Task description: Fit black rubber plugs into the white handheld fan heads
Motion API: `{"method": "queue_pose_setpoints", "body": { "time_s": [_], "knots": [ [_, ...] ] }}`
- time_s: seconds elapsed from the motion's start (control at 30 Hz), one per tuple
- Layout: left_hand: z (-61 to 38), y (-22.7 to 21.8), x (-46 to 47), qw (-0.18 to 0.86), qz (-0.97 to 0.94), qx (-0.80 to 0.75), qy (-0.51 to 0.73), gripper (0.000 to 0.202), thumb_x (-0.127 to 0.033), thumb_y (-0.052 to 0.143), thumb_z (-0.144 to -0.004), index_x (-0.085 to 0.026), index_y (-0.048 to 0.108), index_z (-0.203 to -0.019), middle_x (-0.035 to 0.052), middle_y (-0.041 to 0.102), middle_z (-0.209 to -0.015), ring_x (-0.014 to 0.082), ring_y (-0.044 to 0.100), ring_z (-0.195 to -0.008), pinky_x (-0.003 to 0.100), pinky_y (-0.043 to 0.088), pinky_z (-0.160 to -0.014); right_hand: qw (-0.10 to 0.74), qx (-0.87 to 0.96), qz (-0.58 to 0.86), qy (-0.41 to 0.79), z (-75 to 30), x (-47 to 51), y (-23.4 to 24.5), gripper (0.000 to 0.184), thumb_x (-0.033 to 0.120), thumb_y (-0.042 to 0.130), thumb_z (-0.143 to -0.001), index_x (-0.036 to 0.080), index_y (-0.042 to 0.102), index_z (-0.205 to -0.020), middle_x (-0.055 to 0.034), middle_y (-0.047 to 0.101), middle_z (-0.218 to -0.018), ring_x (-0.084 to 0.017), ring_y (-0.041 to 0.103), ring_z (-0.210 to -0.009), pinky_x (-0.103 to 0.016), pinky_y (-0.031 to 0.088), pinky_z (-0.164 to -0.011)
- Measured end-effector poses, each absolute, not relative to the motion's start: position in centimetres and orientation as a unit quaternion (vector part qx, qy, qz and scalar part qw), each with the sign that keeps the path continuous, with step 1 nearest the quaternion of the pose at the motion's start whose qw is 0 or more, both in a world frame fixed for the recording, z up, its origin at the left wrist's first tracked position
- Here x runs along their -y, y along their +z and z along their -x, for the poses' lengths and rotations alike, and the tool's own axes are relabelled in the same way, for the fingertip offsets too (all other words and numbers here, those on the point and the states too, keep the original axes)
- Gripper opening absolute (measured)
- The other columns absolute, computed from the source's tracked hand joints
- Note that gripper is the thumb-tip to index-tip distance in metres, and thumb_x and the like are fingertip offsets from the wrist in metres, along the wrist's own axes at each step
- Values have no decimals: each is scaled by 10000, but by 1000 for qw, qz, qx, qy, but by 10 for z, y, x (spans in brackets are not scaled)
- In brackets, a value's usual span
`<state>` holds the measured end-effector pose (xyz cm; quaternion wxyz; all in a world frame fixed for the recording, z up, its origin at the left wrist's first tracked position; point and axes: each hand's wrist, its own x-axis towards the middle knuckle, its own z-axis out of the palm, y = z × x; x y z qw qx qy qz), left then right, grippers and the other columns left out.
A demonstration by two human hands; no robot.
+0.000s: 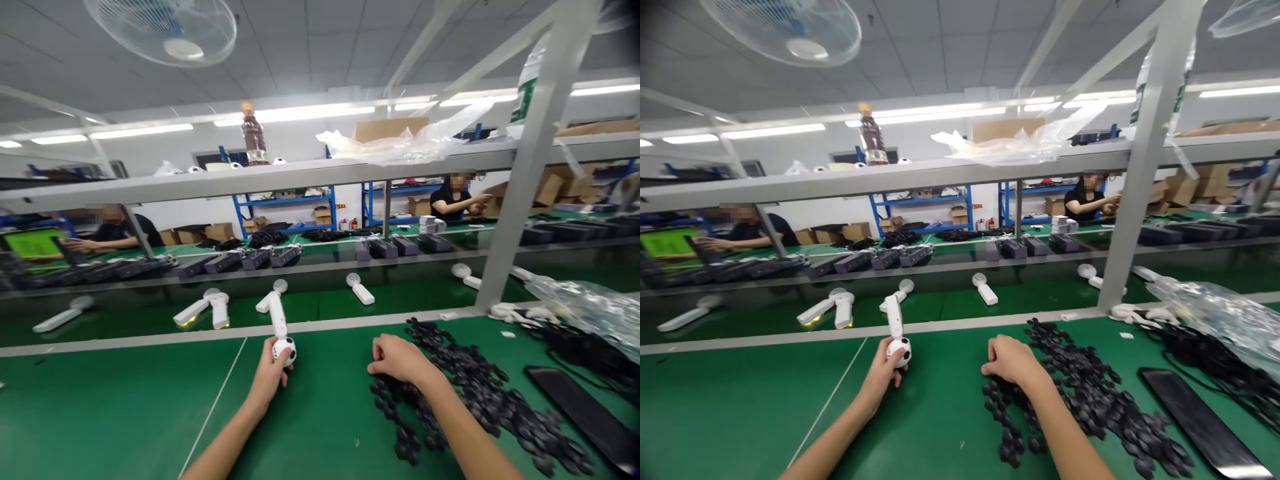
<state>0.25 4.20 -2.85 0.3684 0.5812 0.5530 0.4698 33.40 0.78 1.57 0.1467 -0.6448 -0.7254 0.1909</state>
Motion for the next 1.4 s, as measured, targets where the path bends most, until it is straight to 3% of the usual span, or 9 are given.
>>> {"method": "queue_pose_setpoints", "body": {
  "time_s": [0.17,0.3,0.43,0.57,0.77,0.97,1.13,1.4],
  "knots": [
    [-10,-16,-86,251,-621,-620,408,451,-581,580,-965,-179,575,-1170,44,677,-999,194,683,-830,347,575,-744,135,736,634,196,-334,-10,7,93,294,689,-826,218,645,-796,-54,682,-916,-237,634,-856,-290,370,-634],
    [-29,-4,-140,182,-640,-674,322,374,-472,600,-1008,-158,630,-1210,74,687,-1103,210,687,-921,409,587,-823,139,732,639,192,-336,-11,0,74,250,645,-852,220,627,-786,-60,679,-923,-233,641,-825,-301,389,-652],
    [-51,2,-188,129,-679,-685,230,355,-415,638,-999,-162,630,-1248,92,674,-1207,240,682,-1033,450,583,-894,180,738,623,187,-339,-19,-6,205,268,517,-957,227,614,-782,-60,677,-914,-229,643,-794,-301,391,-641],
    [-47,21,-232,94,-712,-679,155,337,-397,645,-997,-160,641,-1237,95,676,-1219,245,682,-1045,458,584,-903,238,736,599,209,-338,-31,-9,278,354,445,-1023,243,634,-852,-57,689,-879,-224,646,-751,-295,401,-615],
    [7,26,-275,1,-698,-699,155,392,-379,645,-997,-182,595,-1333,116,603,-1372,288,628,-1185,518,544,-988,288,722,593,209,-339,-30,-2,333,469,408,-1051,267,640,-923,-45,691,-858,-212,630,-684,-300,401,-586],
    [32,-4,-291,-34,-692,-706,146,357,-374,649,-996,-170,619,-1288,106,645,-1294,263,663,-1108,481,574,-936,271,712,607,225,-349,-28,0,304,487,421,-1050,280,639,-1002,-52,704,-1015,-229,676,-841,-308,466,-688],
    [106,10,-296,-107,-622,-751,195,419,-365,652,-992,-188,574,-1364,118,575,-1411,297,612,-1214,530,533,-1006,234,722,599,255,-352,-30,-7,319,520,418,-1047,302,651,-1027,-39,715,-1054,-229,694,-875,-299,490,-713],
    [233,3,-285,-27,-576,-798,175,366,-364,651,-996,-172,610,-1305,108,636,-1313,268,657,-1124,487,572,-943,214,717,600,284,-344,-27,-7,236,506,502,-1012,356,682,-986,-6,740,-1092,-244,713,-961,-256,518,-722]
  ]
}}
